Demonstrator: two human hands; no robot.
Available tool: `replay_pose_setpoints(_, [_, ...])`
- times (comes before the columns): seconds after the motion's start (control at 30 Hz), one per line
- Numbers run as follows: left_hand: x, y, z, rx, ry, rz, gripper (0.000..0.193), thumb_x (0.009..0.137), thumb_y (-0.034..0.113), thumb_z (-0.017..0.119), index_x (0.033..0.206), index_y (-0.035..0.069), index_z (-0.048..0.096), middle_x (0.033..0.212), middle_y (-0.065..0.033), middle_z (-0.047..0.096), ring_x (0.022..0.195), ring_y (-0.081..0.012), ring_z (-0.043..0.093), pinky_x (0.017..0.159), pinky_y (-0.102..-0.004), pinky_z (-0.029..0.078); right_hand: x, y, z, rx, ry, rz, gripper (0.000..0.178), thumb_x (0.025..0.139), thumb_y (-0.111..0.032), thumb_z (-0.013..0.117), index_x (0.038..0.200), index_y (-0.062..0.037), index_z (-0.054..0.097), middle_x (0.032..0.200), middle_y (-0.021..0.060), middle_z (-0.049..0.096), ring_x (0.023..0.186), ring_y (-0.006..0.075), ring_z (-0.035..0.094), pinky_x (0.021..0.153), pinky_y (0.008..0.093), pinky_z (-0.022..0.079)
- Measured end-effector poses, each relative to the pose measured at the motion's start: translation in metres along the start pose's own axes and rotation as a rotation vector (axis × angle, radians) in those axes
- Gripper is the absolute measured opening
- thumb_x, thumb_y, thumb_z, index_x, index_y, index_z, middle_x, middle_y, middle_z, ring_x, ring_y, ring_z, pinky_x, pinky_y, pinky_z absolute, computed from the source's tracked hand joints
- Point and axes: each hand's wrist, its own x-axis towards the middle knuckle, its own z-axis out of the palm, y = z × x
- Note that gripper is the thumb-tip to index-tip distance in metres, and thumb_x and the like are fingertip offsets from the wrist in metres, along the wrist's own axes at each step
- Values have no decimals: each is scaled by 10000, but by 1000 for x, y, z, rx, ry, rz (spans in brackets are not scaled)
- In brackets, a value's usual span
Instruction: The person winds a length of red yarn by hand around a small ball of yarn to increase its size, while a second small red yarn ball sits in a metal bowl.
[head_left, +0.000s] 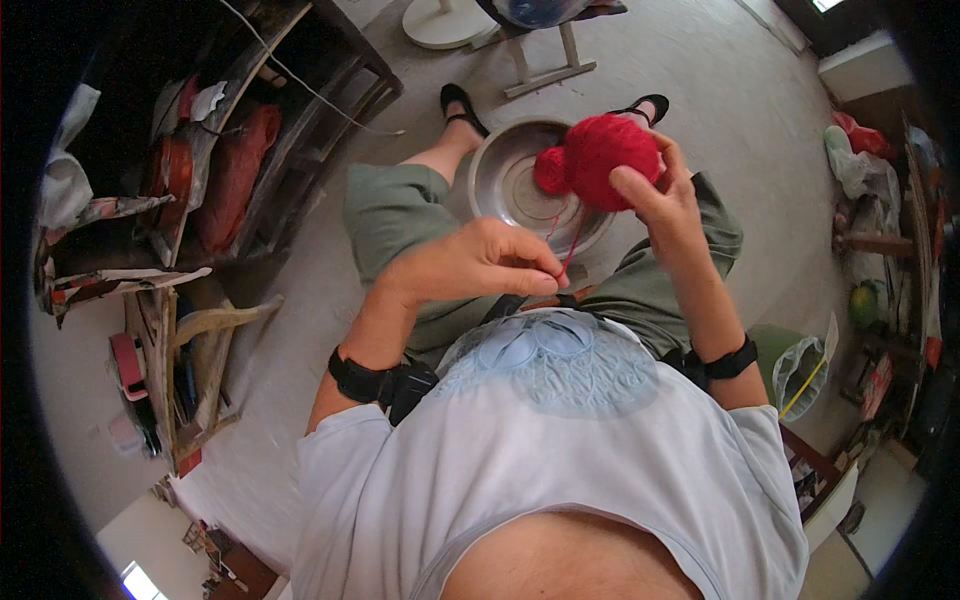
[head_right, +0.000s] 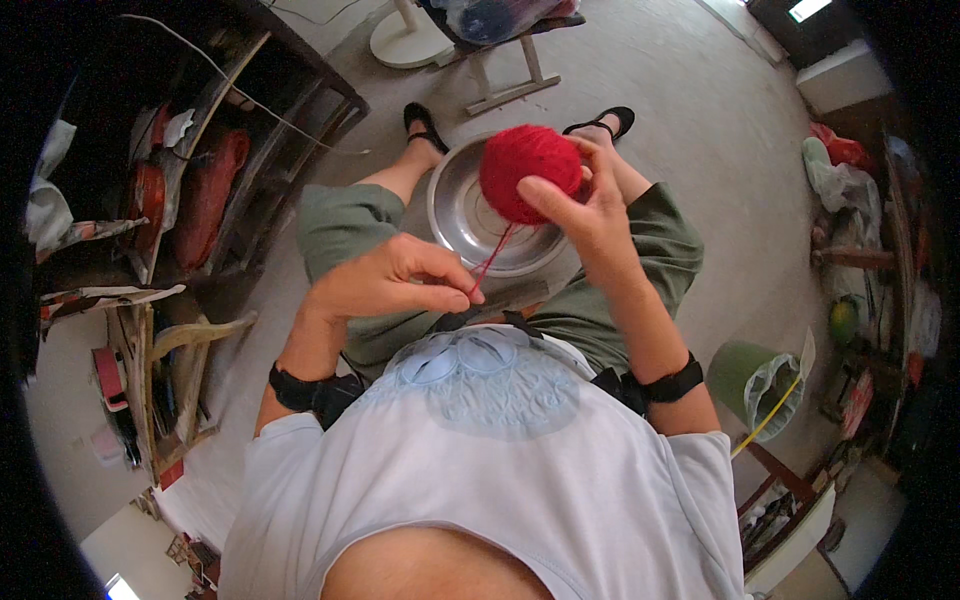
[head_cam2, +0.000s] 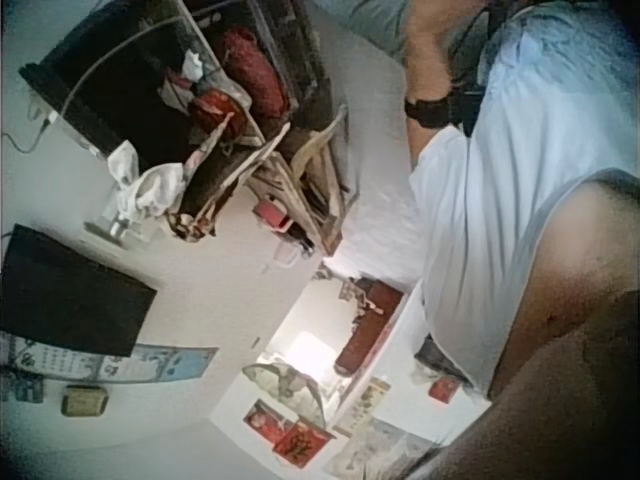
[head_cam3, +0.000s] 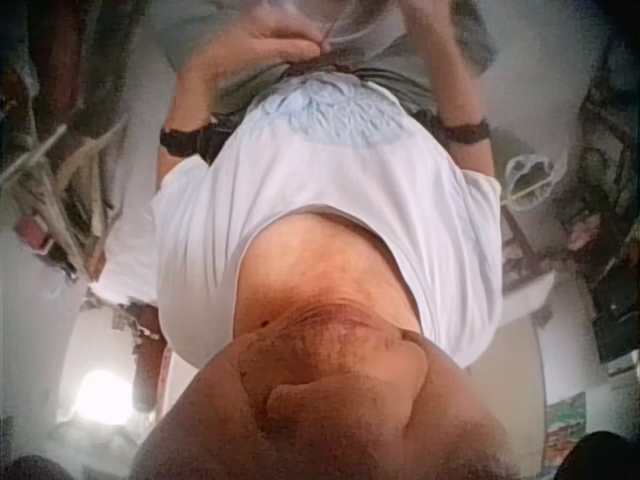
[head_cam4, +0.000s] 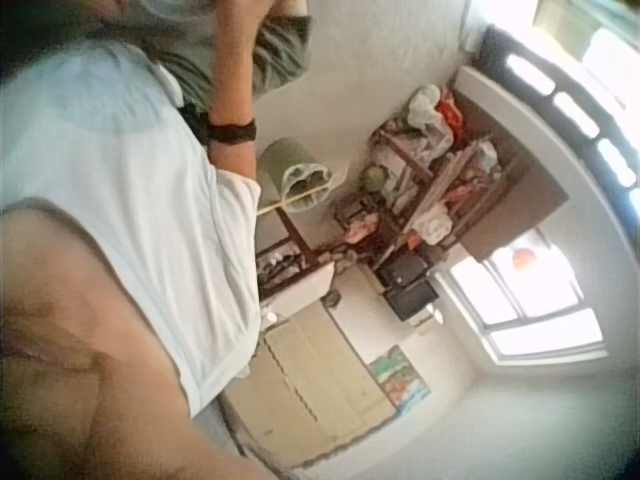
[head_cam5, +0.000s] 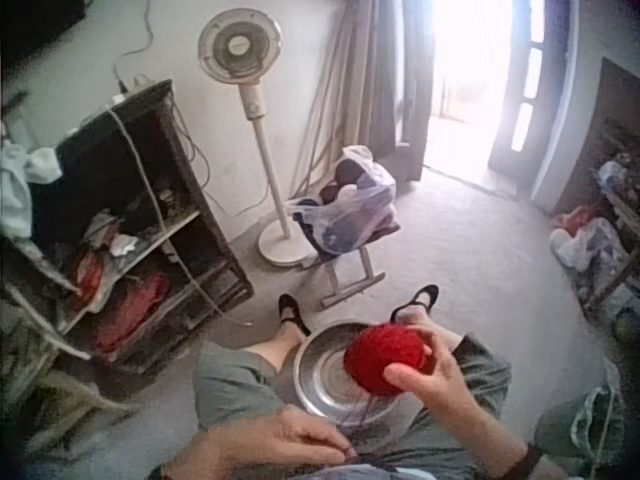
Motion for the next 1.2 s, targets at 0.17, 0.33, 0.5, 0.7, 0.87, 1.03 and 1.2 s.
replay_pose_setpoints(0.17, [8,38,-21,104,74,275,75,893,46,667,940,-9,689,877,-27,641,803,-76,578,684,-232,460,-13,9,6,-128,-207,-40,675,775,-303,826,1294,-33,488,1175,89,585,1114,185,575,978,317,453])
replay_pose_setpoints(0.33, [26,19,-38,22,294,167,86,888,73,686,943,9,704,863,-2,632,789,-64,581,678,-209,456,-23,-4,5,42,-482,209,729,787,-371,798,1358,-39,491,1251,80,563,1158,188,550,1009,312,428])
replay_pose_setpoints(0.5, [25,-35,-33,-208,362,34,153,912,158,682,987,31,719,834,18,664,758,-58,595,694,-211,487,-23,-16,-12,359,-531,257,862,771,-436,778,1408,10,405,1319,97,530,1226,207,516,1045,337,399])
replay_pose_setpoints(0.7, [6,-54,-9,-190,265,-156,189,925,155,659,1047,22,714,857,-12,707,757,-60,624,647,-214,490,-10,-35,-4,480,-230,17,767,839,-339,717,1405,32,356,1339,148,510,1242,253,525,1045,398,425])
replay_pose_setpoints(0.87, [-2,-17,2,-145,52,-111,188,871,79,709,1042,2,713,899,-39,709,786,-82,627,662,-217,482,4,-9,-6,120,-48,-40,694,815,-232,768,1352,12,403,1245,146,565,1151,231,577,977,355,475])
replay_pose_setpoints(1.03, [2,25,-16,99,73,179,97,866,35,701,952,-11,704,913,-33,677,826,-80,599,696,-219,467,-9,6,4,-198,-228,-51,717,751,-239,840,1336,-63,465,1167,100,595,1098,203,589,963,313,468])
replay_pose_setpoints(1.2, [19,23,-33,-83,250,149,70,892,52,676,946,10,693,861,8,640,811,-61,592,705,-204,465,-21,-5,9,-35,-480,210,704,790,-366,791,1356,-61,504,1256,95,560,1171,198,548,1005,326,439])
